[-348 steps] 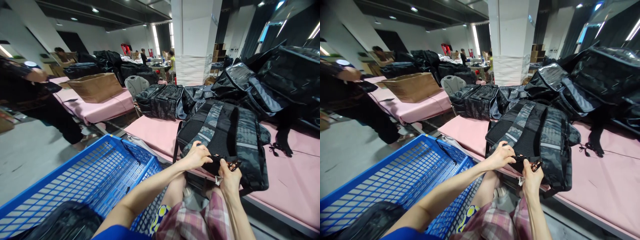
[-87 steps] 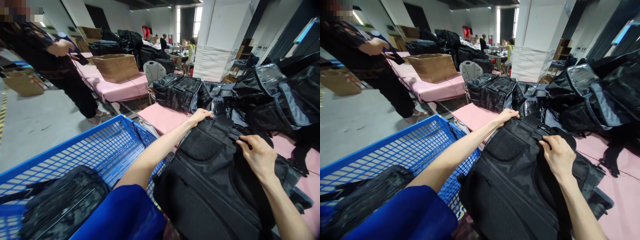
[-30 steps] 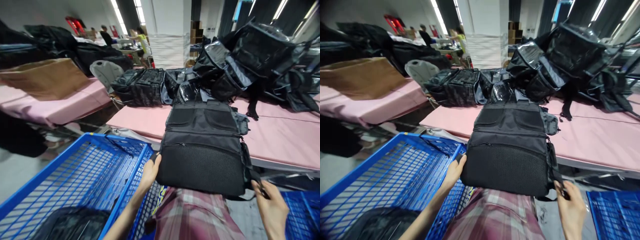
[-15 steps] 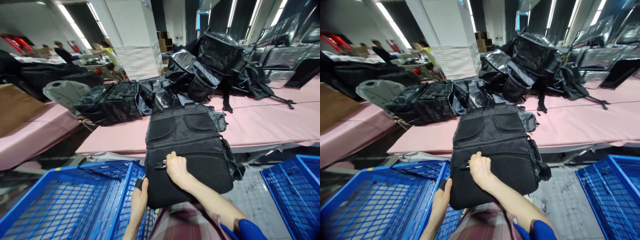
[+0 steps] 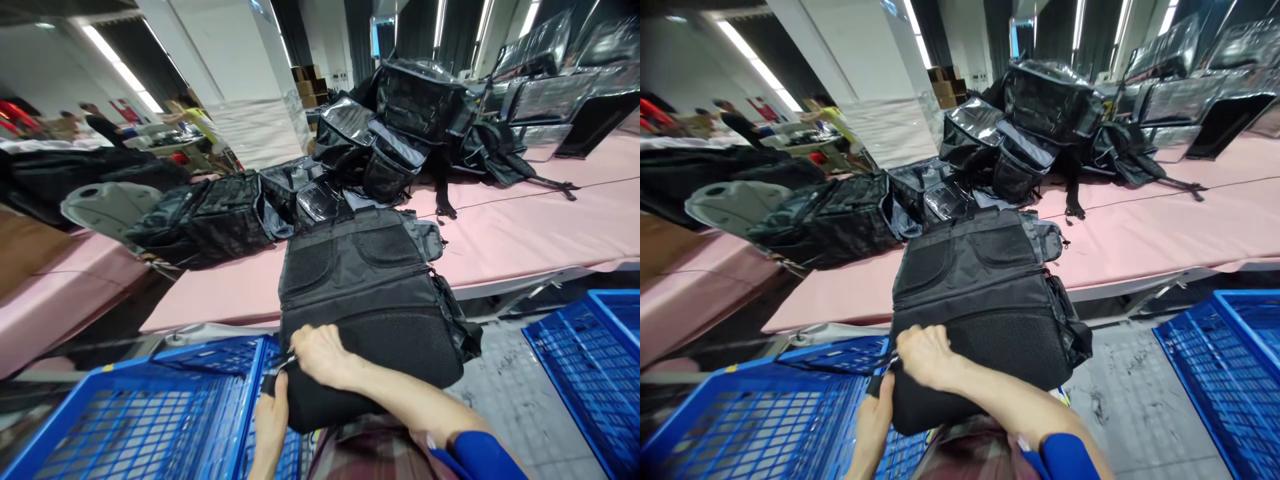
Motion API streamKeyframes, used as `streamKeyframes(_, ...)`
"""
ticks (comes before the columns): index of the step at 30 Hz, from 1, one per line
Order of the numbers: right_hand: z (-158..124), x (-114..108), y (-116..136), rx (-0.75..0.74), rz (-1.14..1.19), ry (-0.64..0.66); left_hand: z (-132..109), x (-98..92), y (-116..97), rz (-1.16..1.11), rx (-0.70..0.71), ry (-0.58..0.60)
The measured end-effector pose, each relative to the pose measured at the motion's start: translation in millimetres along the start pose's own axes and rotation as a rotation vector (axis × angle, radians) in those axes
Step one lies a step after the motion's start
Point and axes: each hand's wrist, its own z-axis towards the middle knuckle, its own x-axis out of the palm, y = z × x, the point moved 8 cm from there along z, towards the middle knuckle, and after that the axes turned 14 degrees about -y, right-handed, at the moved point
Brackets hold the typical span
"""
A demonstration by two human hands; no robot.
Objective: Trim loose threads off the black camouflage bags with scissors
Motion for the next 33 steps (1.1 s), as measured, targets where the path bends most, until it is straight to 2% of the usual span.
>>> streamKeyframes(2, 3.5, -10.8, 2.7, -0.041, 0.085, -0.045, 1.9, -4.4, 4.7, 0.029, 0.018, 0.009)
streamKeyframes(4, -3.8, -39.9, -20.5, -0.008, 0.141, -0.152, 2.7, -9.9, 9.1, 0.134, 0.076, 0.142)
streamKeyframes(6, -28.6, -82.9, -70.4, 0.117, 0.149, -0.314, -0.6, -16.3, 4.3, 0.266, 0.193, 0.389)
streamKeyframes(8, -72.1, -127.6, -134.6, 0.314, 0.104, -0.494, -7.8, -24.3, -20.6, 0.342, 0.350, 0.625)
streamKeyframes(10, -124.3, -159.0, -193.1, 0.515, 0.034, -0.635, -13.7, -26.3, -72.0, 0.346, 0.499, 0.729)
streamKeyframes(11, -150.6, -168.2, -217.2, 0.628, -0.011, -0.700, -16.2, -21.6, -107.1, 0.333, 0.576, 0.714)
streamKeyframes(12, -175.9, -171.0, -237.7, 0.766, -0.045, -0.745, -21.5, -12.0, -148.6, 0.287, 0.682, 0.671)
streamKeyframes(13, -193.4, -167.7, -250.0, 0.833, -0.035, -0.757, -31.5, 2.0, -193.7, 0.216, 0.824, 0.615)
streamKeyframes(14, -206.4, -161.6, -256.9, 0.881, -0.020, -0.764, -45.7, 19.6, -237.1, 0.142, 0.974, 0.559)
streamKeyframes(16, -217.6, -146.6, -257.3, 0.891, 0.037, -0.770, -88.2, 67.9, -306.0, 0.079, 1.305, 0.552)
streamKeyframes(18, -219.6, -137.8, -249.4, 0.871, 0.072, -0.807, -131.0, 121.7, -345.8, 0.154, 1.606, 0.598)
streamKeyframes(19, -219.3, -136.1, -245.2, 0.861, 0.083, -0.830, -148.6, 146.3, -356.5, 0.218, 1.726, 0.640)
streamKeyframes(21, -218.3, -136.7, -238.9, 0.839, 0.100, -0.870, -173.5, 186.5, -363.9, 0.384, 1.894, 0.781)
streamKeyframes(23, -216.8, -141.4, -235.2, 0.789, 0.078, -0.900, -184.3, 210.2, -364.0, 0.545, 1.970, 0.900)
streamKeyframes(25, -215.0, -147.0, -233.6, 0.720, 0.022, -0.918, -186.6, 220.0, -365.2, 0.643, 1.986, 0.955)
streamKeyframes(29, -209.6, -155.9, -233.9, 0.558, -0.088, -0.938, -188.9, 220.4, -367.3, 0.672, 1.987, 1.008)
streamKeyframes(33, -201.6, -163.9, -234.1, 0.432, -0.157, -0.951, -191.3, 219.7, -361.7, 0.694, 2.062, 0.981)
